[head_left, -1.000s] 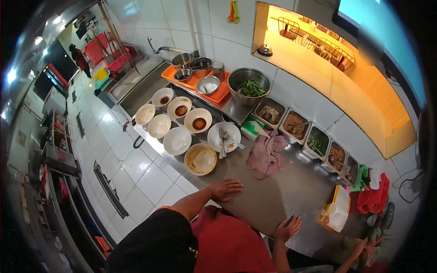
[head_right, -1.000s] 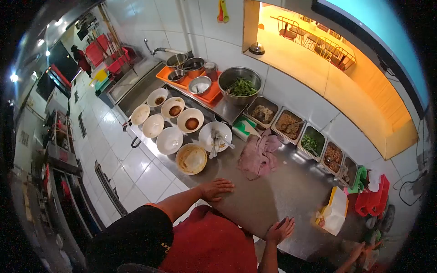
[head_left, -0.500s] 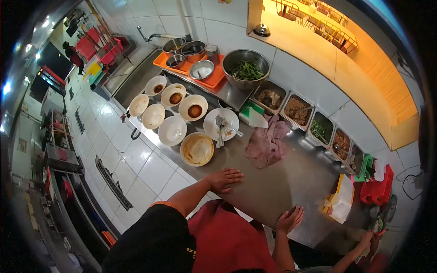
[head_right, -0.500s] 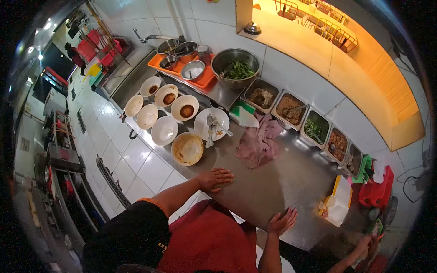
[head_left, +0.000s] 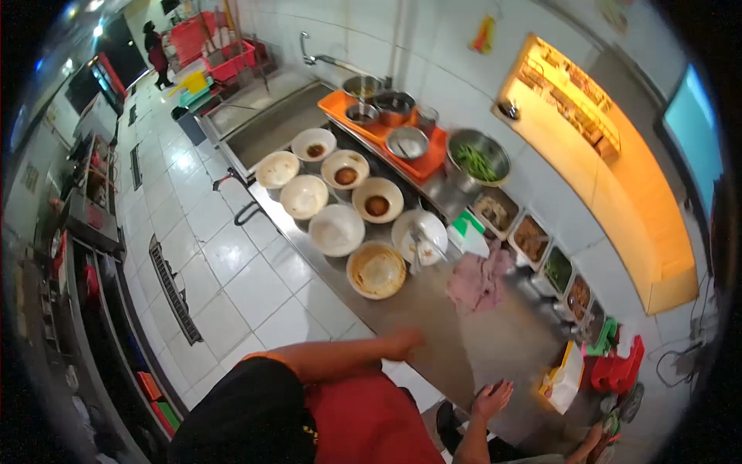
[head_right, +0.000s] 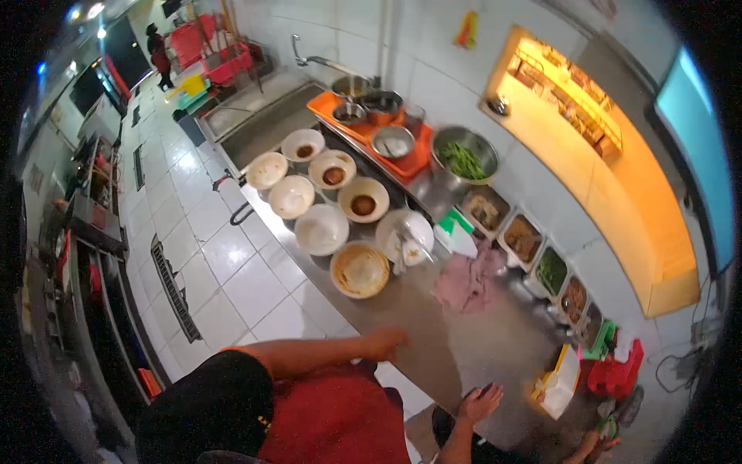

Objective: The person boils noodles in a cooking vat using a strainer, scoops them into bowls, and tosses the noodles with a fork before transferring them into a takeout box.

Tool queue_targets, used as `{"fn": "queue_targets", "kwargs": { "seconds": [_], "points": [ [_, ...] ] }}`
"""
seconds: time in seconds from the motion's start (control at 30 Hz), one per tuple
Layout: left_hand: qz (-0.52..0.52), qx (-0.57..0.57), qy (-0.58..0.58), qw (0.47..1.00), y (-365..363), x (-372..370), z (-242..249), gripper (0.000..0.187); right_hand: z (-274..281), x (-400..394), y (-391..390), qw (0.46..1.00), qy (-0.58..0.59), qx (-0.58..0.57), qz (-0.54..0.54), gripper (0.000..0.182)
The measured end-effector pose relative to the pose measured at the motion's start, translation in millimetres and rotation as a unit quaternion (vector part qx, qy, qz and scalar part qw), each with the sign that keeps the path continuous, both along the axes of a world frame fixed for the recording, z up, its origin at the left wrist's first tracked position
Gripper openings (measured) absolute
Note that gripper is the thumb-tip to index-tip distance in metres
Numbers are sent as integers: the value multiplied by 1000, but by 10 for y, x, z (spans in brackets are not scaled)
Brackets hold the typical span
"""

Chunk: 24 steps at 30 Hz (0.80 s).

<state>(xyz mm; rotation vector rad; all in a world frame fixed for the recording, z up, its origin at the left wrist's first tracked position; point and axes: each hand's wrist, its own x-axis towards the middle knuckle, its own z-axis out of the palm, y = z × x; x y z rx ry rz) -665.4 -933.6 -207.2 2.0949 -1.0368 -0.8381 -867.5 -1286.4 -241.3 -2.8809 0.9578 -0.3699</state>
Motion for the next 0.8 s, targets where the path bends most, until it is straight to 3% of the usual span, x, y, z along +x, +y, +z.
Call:
{"fn": "queue_targets", "kwargs": {
  "seconds": [0.03, 0.07, 0.1, 0.13, 0.17, 0.2, 0.23, 0.27, 0.3, 0.37, 0.4, 0.43, 0.47, 0.53, 0.6, 0.63, 0.67, 0.73, 0.8],
  "points": [
    [36, -109, 123, 986, 182, -185, 11, 44, 13, 28, 1, 999, 47, -3, -20, 50],
    [40, -180, 159, 970, 371, -337, -244, 41, 47, 91, 35, 995, 95, -7, -39, 49],
    [8, -118, 235, 965, 747, -282, 395, 39, 47, 228, 105, 996, 83, -16, -24, 49],
    [-15, -62, 215, 974, 1071, -282, 368, 36, 52, 426, 171, 992, -14, 88, -92, 48],
    [28, -80, 232, 969, 1481, -333, 325, 37, 88, 611, 282, 963, -99, 194, -157, 46],
    [91, -56, 277, 955, 1895, -350, 385, 37, 145, 751, 411, 967, -94, 190, -144, 46],
    [149, -27, 319, 936, 2345, -335, 445, 36, 410, 1008, 766, 960, -115, 247, -71, 44],
    [197, -4, 322, 926, 2769, -385, 116, 36, 664, 1328, 1195, 942, -138, 305, 1, 42],
    [245, 21, 322, 914, 3207, -401, -232, 36, 868, 1634, 1731, 937, -163, 302, 64, 38],
    [357, 62, 261, 895, 4067, -462, -357, 33, 1124, 2159, 2993, 928, -159, 284, 182, 32],
    [370, 84, 258, 889, 4466, -535, -897, 33, 1284, 2341, 3606, 926, -122, 265, 241, 30],
    [358, 135, 248, 890, 4835, -501, -667, 40, 1563, 2505, 4291, 892, -36, 384, 236, 29],
    [198, 199, 176, 943, 5159, -409, -364, 39, 1291, 2750, 4620, 892, 29, 276, 357, 32],
    [73, 245, 100, 962, 5722, -267, -165, 39, 1476, 2867, 5636, 839, 67, 298, 451, 32],
    [380, 167, 157, 896, 6332, -412, -847, 36, 1681, 2969, 6330, 805, 61, 305, 505, 30],
    [311, 156, 72, 935, 6648, -395, -1319, 38, 1712, 2992, 6597, 772, 60, 308, 553, 28],
    [302, 170, 75, 935, 6871, -340, -1074, 38, 1669, 3048, 6789, 773, 58, 322, 544, 28],
    [533, 47, 148, 832, 7041, -59, -331, 37, 1542, 3219, 7020, 766, 96, 350, 531, 30],
    [560, 40, 157, 813, 7294, 182, -301, 32, 1468, 3446, 7213, 772, 117, 365, 508, 31]
  ]
}}
